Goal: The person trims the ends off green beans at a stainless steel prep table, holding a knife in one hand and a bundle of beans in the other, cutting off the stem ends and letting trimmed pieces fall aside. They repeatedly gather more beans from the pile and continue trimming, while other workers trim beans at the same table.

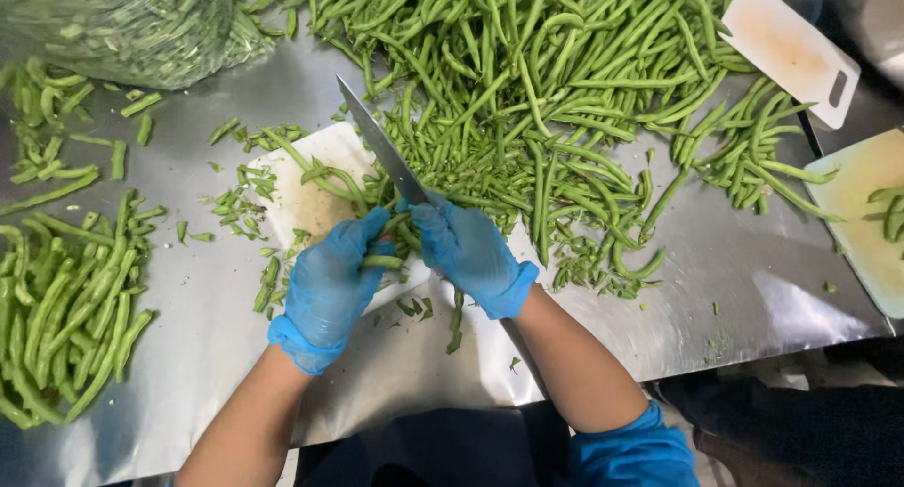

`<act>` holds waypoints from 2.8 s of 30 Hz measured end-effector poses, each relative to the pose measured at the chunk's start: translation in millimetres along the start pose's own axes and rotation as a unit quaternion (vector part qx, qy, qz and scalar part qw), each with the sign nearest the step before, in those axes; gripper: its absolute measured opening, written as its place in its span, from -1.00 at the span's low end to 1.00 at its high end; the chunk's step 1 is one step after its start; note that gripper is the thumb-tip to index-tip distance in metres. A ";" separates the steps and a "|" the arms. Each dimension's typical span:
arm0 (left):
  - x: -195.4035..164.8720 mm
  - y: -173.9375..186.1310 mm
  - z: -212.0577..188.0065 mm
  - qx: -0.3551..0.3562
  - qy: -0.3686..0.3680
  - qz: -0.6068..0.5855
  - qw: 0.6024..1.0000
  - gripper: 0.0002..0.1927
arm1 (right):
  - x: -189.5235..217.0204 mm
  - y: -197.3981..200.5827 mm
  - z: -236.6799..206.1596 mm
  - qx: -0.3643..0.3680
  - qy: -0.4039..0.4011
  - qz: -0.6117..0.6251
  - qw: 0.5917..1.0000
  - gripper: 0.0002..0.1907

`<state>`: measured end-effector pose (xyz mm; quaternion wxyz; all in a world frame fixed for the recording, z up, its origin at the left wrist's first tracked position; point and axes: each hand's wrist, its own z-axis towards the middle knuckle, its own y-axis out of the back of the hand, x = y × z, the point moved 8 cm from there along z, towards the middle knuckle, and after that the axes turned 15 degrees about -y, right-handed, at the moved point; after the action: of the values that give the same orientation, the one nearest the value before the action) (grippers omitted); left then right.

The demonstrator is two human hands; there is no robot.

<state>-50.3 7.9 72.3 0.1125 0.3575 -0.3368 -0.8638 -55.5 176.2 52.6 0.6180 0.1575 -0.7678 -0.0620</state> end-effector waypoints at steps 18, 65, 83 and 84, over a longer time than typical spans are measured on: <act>32.1 18.1 -22.0 -0.357 0.063 -0.459 0.811 -0.72 | -18.8 41.4 11.8 -0.104 -0.075 0.237 0.963 -0.47; -17.9 53.4 10.3 -0.104 -0.017 0.067 0.992 -0.75 | -22.0 26.4 13.6 -0.021 -0.062 0.070 0.995 -0.47; 59.9 -4.1 -15.7 -0.006 0.279 -0.285 0.917 -0.69 | -9.6 44.6 10.0 -0.164 -0.095 -0.012 0.982 -0.34; 62.0 -13.2 -17.2 -0.008 0.300 -0.366 0.881 -0.67 | -9.3 41.9 11.4 -0.146 -0.101 -0.067 0.982 -0.41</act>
<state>-82.4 -17.8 21.1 -0.1133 0.6966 -0.1248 -0.6974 -71.7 217.5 53.5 0.5478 0.1092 -0.7968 -0.2305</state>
